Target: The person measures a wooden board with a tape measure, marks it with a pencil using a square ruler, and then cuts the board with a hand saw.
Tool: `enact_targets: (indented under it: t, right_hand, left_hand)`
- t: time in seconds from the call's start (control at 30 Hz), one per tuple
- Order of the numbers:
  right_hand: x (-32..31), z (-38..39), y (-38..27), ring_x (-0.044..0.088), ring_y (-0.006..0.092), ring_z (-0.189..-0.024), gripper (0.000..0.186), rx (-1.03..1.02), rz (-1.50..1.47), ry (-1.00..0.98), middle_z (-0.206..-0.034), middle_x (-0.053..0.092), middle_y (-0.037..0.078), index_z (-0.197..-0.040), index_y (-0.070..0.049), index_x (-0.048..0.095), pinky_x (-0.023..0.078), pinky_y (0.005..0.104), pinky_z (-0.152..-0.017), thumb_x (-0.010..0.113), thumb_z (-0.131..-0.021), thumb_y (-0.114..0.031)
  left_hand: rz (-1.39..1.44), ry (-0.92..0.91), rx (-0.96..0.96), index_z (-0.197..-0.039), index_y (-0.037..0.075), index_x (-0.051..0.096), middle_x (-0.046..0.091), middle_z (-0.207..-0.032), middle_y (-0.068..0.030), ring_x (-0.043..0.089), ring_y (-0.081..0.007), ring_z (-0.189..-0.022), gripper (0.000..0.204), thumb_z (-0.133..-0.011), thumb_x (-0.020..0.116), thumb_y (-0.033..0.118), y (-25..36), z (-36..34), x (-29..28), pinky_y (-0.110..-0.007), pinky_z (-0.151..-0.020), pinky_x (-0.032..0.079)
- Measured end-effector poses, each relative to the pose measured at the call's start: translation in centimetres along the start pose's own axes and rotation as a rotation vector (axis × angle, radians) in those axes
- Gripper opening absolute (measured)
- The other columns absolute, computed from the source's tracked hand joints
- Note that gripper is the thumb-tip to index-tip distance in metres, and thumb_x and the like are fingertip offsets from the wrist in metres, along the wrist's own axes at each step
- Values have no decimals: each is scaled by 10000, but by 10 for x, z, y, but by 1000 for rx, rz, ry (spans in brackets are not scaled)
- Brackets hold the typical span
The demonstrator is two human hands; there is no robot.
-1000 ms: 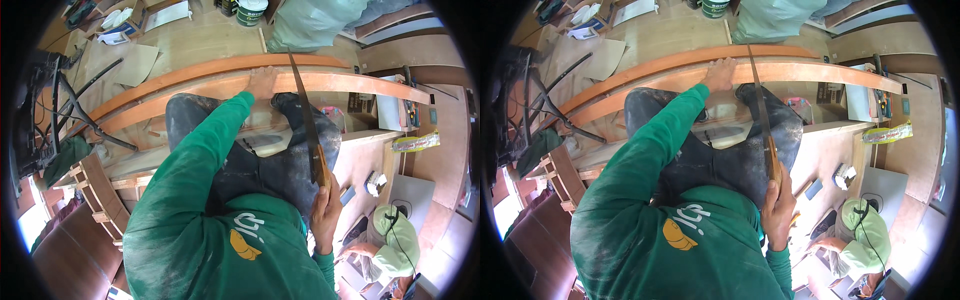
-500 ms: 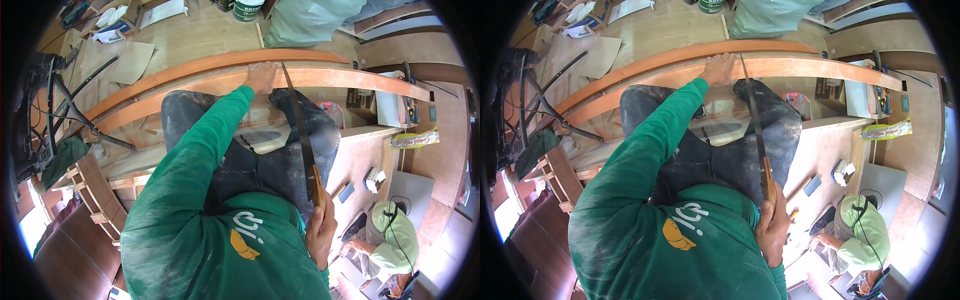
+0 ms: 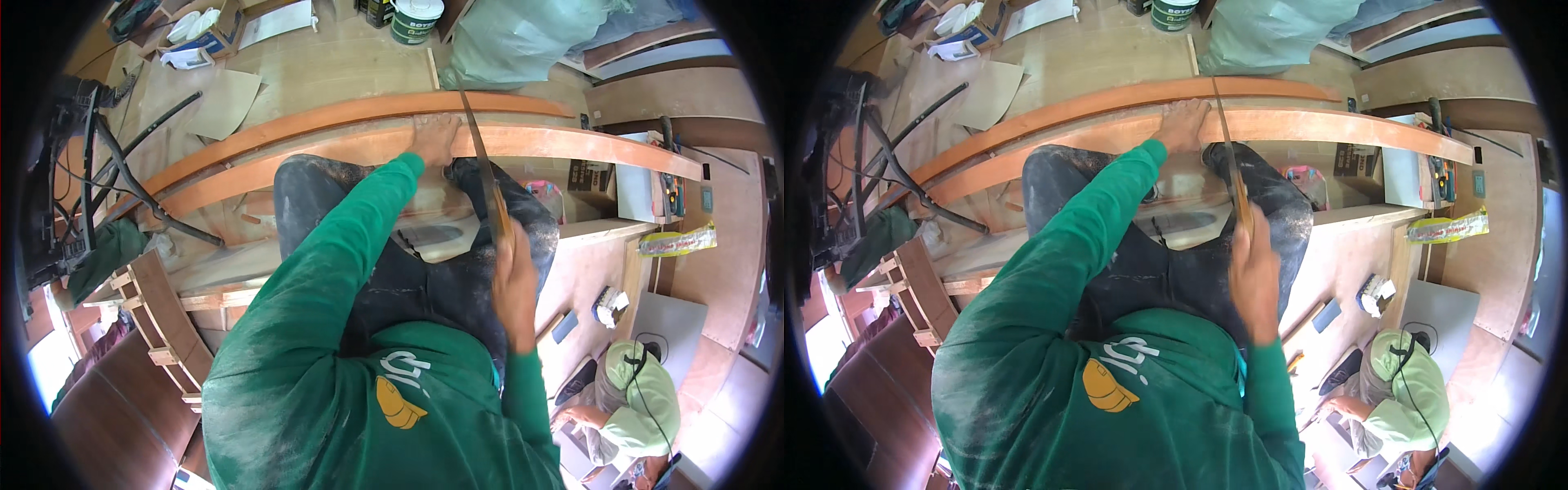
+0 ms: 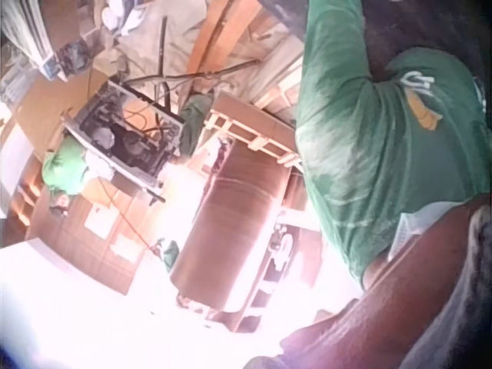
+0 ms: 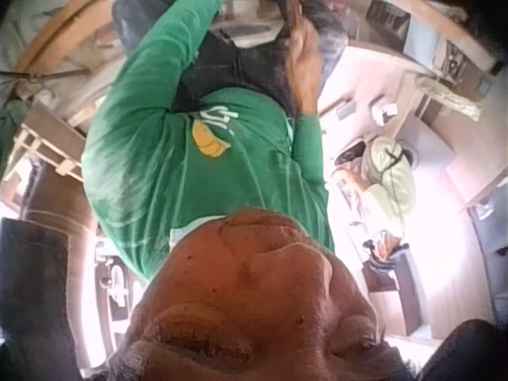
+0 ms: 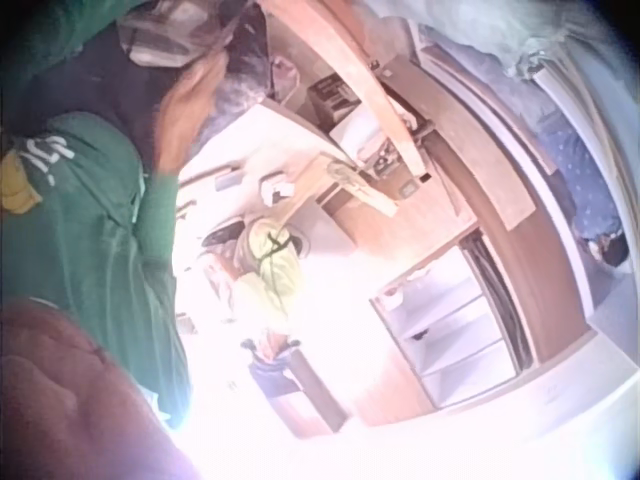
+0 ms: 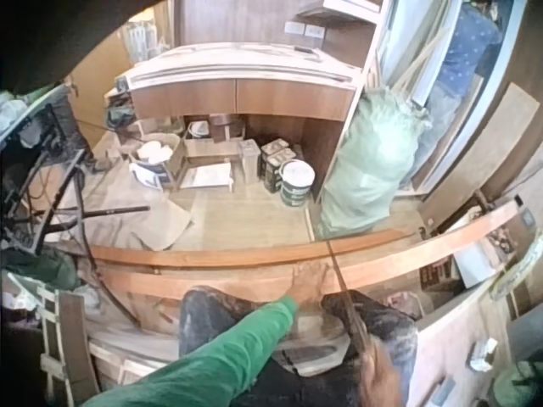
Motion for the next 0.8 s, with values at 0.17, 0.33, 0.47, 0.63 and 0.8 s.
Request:
enact_targets:
  t: [0.17,0.33,0.47,0.63,0.8]
  right_hand:
    - [-46,116,-13,646,488,-1259,444,235,7,-44,-1382,641,317,-1525,-16,495,514,475,-1047,451,-1133,-221]
    - [-3,17,4,662,525,-1152,416,84,21,-17,-1250,674,343,-1500,-28,507,540,512,-949,459,-1136,-222]
    - [33,-69,19,662,562,-995,393,-153,7,107,-1083,690,350,-1478,-57,521,536,550,-802,469,-1134,-238]
    - [6,-2,0,666,538,-1098,417,1,27,6,-1214,686,333,-1498,-36,511,541,523,-916,455,-1135,-232]
    - [-47,124,-17,684,402,-1249,484,267,21,-40,-1336,675,294,-1542,13,471,517,451,-1042,430,-1141,-255]
  left_hand:
    - [81,37,44,-1396,78,501,556,-1388,-183,534,-442,-1332,800,-683,861,128,-4,-5,15,-662,-1111,405]
    - [41,-35,18,-1395,78,508,561,-1377,-187,537,-427,-1337,767,-713,853,137,1,-5,1,-652,-1112,408]
    - [41,-28,-9,-1404,90,513,568,-1399,-183,533,-423,-1351,782,-712,870,171,3,-4,-4,-664,-1113,401]
    - [51,-41,7,-1411,106,513,571,-1423,-175,526,-425,-1366,792,-717,877,222,-13,-9,4,-707,-1098,386]
    - [73,-32,0,-1408,88,518,594,-1368,-170,551,-425,-1343,751,-713,801,74,12,5,-7,-699,-1125,383]
Point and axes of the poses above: each hand's wrist, its own z-axis away from the middle knuckle, its own x-axis out of the palm, y = z × x, the point moved 2 cm from there along -z, towards the middle knuckle
